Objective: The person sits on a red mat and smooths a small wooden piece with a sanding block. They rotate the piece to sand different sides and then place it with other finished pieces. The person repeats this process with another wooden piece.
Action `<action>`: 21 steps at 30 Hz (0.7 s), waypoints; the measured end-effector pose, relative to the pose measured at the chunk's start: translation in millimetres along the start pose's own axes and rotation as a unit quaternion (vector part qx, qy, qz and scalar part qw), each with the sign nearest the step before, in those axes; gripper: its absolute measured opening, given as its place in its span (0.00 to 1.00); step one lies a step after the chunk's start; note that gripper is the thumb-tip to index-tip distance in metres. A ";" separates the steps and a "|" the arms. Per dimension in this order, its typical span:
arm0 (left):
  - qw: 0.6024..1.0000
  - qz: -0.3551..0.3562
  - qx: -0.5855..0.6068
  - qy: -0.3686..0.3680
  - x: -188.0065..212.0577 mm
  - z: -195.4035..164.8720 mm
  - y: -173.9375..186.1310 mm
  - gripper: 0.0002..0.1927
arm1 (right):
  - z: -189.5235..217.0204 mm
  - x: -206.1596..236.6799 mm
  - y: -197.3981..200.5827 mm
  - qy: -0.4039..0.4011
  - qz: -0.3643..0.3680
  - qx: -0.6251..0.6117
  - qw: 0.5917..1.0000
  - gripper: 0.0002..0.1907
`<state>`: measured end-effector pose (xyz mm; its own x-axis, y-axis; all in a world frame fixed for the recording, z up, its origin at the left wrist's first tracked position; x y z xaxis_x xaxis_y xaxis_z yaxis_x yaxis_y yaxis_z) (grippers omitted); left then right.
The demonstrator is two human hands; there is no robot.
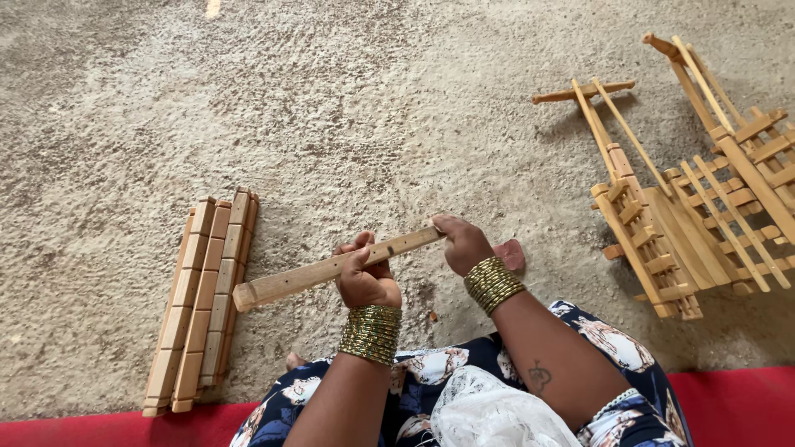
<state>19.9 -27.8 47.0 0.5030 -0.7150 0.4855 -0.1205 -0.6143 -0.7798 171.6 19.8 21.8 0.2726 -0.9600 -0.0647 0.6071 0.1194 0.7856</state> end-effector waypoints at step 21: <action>0.998 -0.060 -0.007 0.008 -0.6 -5.7 -8.6 0.12 | -0.7 2.0 -15.9 0.032 -0.014 0.054 0.998 0.25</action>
<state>15.8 -24.0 55.7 0.5002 -0.6419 0.5812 -0.0722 -0.6998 -0.7107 163.0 16.2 8.7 0.3067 -0.9437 -0.1240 0.5316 0.0618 0.8447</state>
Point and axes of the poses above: each hand's wrist, its own x-axis away from the middle knuckle, its own y-axis out of the back of the hand, z = x × y, the point moved 1 cm from there along -x, towards the middle knuckle
